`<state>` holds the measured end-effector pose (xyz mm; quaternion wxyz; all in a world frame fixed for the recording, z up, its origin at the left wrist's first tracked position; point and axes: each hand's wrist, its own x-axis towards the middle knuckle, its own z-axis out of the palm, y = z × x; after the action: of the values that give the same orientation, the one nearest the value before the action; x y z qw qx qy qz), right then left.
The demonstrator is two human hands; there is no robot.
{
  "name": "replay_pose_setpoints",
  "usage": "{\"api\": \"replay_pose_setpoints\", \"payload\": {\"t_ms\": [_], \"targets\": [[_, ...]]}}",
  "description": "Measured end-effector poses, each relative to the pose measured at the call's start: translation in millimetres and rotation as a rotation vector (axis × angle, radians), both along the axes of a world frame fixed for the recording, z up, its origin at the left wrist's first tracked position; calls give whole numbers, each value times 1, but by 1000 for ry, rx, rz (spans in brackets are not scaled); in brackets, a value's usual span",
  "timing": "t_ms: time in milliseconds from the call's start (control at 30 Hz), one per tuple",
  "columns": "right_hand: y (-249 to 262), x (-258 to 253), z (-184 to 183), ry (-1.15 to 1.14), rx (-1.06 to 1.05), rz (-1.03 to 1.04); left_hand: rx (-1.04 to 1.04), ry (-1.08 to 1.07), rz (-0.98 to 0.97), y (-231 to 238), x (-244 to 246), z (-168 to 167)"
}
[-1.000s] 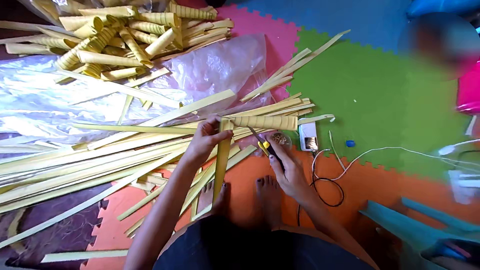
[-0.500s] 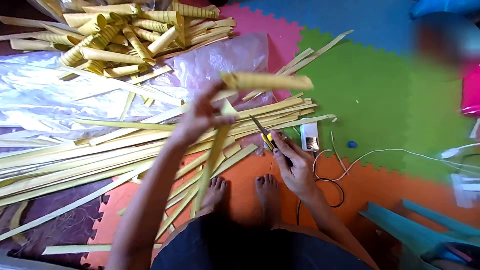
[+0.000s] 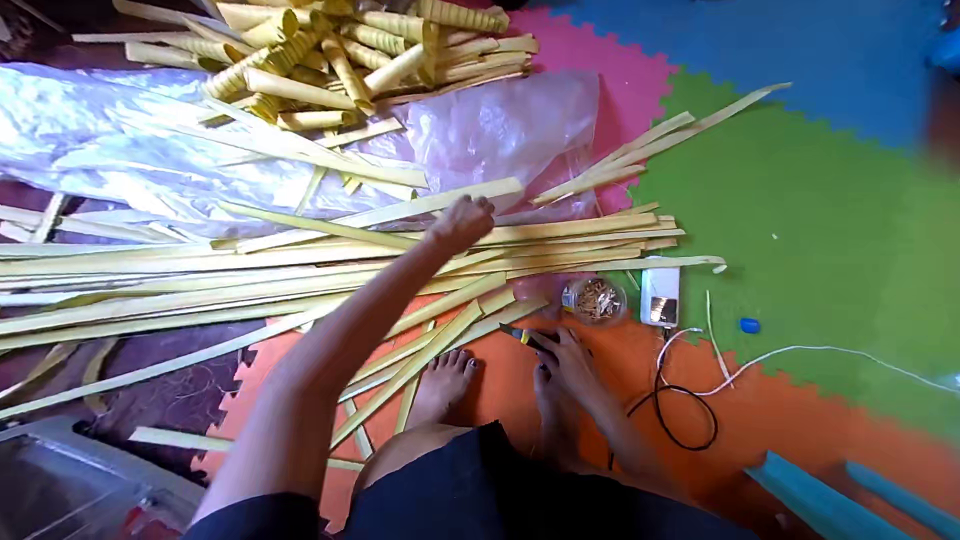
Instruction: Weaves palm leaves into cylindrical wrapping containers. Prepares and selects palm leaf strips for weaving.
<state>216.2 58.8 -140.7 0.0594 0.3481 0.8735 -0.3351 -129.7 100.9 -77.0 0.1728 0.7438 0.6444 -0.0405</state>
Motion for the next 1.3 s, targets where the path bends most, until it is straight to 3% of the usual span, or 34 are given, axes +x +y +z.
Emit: {"api": "replay_pose_setpoints", "payload": {"t_ms": [100, 233, 333, 600, 767, 867, 1000, 1133, 1233, 1300], "targets": [[0, 1, -4, -14, 25, 19, -54, -32, 34, -8, 33, -37], [0, 0, -2, -25, 21, 13, -56, -64, 233, -4, 47, -46], [0, -2, -1, -41, 17, 4, -108, -101, 340, 2, 46, -41], [-1, -5, 5, -89, 7, 10, -112, -47, 332, -9, 65, -26], [-7, -6, 8, -129, 16, -30, -34, -130, 390, -4, 58, -22], [-5, -9, 22, 51, -27, -111, 116, -242, 390, -4, 50, 5], [21, -27, 73, 490, -183, -251, 197, -542, 249, -20, 53, 95], [51, -46, 147, 952, -299, -215, 249, -632, 105, -35, 79, 174], [57, -54, 183, 1113, -221, -231, 349, -617, 77, -43, 107, 201], [60, -52, 193, 1157, -200, -219, 340, -716, 41, -43, 109, 205]]}}
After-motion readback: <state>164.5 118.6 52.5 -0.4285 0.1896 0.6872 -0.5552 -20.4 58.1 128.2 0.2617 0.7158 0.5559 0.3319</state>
